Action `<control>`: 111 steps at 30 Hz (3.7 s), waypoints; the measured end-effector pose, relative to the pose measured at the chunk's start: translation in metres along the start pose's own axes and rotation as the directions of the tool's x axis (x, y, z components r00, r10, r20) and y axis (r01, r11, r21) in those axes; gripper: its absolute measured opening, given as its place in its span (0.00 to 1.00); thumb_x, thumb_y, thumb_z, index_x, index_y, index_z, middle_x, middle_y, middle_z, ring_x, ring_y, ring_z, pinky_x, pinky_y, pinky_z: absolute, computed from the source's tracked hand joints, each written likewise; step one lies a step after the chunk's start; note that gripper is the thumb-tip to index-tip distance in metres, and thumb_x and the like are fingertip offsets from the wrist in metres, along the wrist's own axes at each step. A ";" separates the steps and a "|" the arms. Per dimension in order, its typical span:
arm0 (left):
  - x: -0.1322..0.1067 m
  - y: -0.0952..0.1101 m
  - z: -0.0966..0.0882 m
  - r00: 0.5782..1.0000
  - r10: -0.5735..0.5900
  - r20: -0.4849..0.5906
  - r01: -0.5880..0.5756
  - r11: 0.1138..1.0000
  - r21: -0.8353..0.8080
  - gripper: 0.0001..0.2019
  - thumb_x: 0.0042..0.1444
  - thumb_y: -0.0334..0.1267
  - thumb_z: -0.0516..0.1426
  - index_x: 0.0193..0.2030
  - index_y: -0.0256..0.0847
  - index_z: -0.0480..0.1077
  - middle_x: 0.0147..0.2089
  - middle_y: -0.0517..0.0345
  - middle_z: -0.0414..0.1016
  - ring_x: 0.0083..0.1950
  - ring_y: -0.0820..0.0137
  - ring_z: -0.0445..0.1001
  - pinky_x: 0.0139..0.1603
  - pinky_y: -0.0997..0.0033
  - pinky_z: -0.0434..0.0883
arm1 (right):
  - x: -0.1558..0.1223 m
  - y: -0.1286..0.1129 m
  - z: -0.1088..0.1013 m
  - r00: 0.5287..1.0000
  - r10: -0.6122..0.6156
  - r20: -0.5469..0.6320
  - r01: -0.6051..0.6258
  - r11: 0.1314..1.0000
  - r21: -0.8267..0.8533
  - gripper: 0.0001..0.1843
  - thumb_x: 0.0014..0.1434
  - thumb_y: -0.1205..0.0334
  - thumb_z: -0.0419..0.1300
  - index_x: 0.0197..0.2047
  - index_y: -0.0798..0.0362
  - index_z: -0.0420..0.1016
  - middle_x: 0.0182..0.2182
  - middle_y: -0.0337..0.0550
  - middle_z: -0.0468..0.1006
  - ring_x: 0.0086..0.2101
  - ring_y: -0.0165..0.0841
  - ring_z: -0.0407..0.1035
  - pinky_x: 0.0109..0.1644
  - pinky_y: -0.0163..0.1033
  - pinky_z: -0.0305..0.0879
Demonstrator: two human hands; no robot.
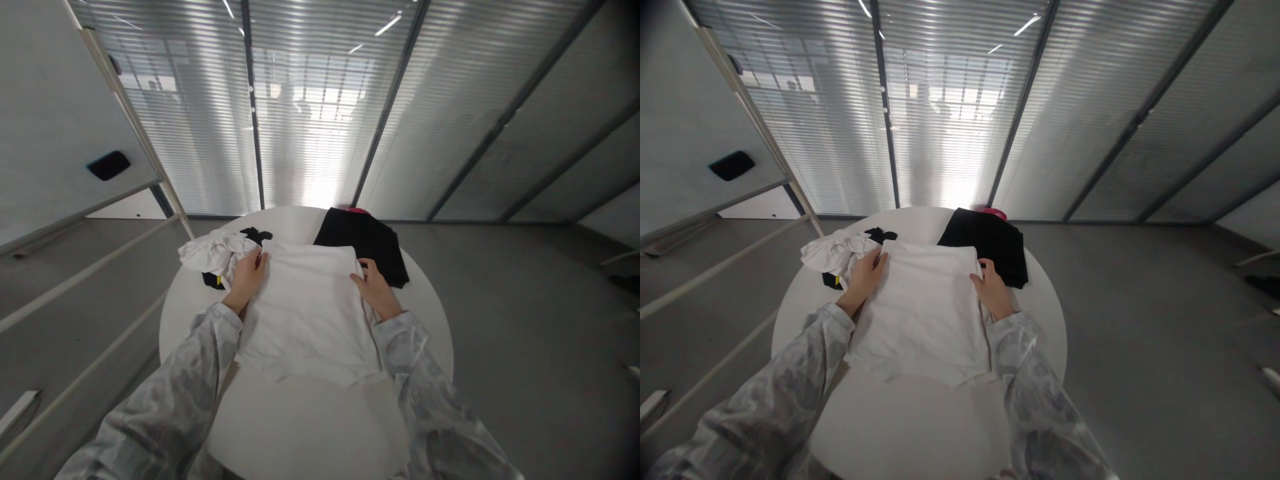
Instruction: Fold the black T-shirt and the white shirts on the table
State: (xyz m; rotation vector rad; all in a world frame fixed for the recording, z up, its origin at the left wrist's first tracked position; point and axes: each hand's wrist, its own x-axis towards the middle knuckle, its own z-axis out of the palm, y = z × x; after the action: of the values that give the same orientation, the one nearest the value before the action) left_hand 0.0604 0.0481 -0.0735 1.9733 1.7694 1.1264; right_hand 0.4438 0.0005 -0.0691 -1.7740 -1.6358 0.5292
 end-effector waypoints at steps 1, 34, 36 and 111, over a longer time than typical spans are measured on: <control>0.000 0.001 -0.001 1.000 -0.018 -0.016 0.018 1.000 0.010 0.18 0.74 0.51 0.51 0.48 0.43 0.78 0.39 0.51 0.82 0.40 0.60 0.77 0.43 0.65 0.66 | 0.000 -0.001 0.000 1.000 -0.010 -0.007 0.010 1.000 0.020 0.27 0.68 0.57 0.60 0.68 0.49 0.63 0.45 0.46 0.87 0.42 0.43 0.81 0.49 0.43 0.72; -0.004 0.006 0.000 0.992 -0.115 -0.056 0.120 0.987 0.106 0.18 0.73 0.57 0.55 0.46 0.46 0.78 0.41 0.51 0.85 0.41 0.58 0.78 0.38 0.65 0.59 | -0.052 0.006 -0.030 0.997 -0.067 -0.049 0.047 0.939 -0.341 0.09 0.68 0.52 0.64 0.38 0.45 0.78 0.30 0.40 0.83 0.32 0.39 0.76 0.41 0.42 0.65; -0.004 0.006 0.000 0.992 -0.118 -0.041 0.122 0.985 0.125 0.19 0.72 0.58 0.56 0.46 0.46 0.77 0.41 0.51 0.84 0.41 0.57 0.78 0.38 0.65 0.59 | -0.053 0.005 -0.028 0.995 -0.094 -0.024 0.078 0.922 -0.379 0.07 0.68 0.53 0.63 0.38 0.45 0.76 0.31 0.40 0.83 0.34 0.40 0.77 0.42 0.43 0.65; 0.055 0.054 0.001 0.995 0.094 -0.045 -0.104 0.867 -0.486 0.16 0.69 0.52 0.59 0.48 0.42 0.81 0.45 0.53 0.86 0.46 0.62 0.81 0.47 0.68 0.75 | -0.017 -0.035 -0.051 0.889 -0.259 -0.378 0.380 0.878 0.292 0.27 0.73 0.47 0.62 0.71 0.44 0.78 0.70 0.43 0.77 0.70 0.44 0.70 0.80 0.54 0.59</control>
State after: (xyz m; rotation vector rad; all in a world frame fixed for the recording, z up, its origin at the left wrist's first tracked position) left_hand 0.0976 0.0878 -0.0189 1.7529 1.2310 1.4589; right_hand 0.4512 -0.0263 -0.0111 -1.2090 -1.4486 0.3262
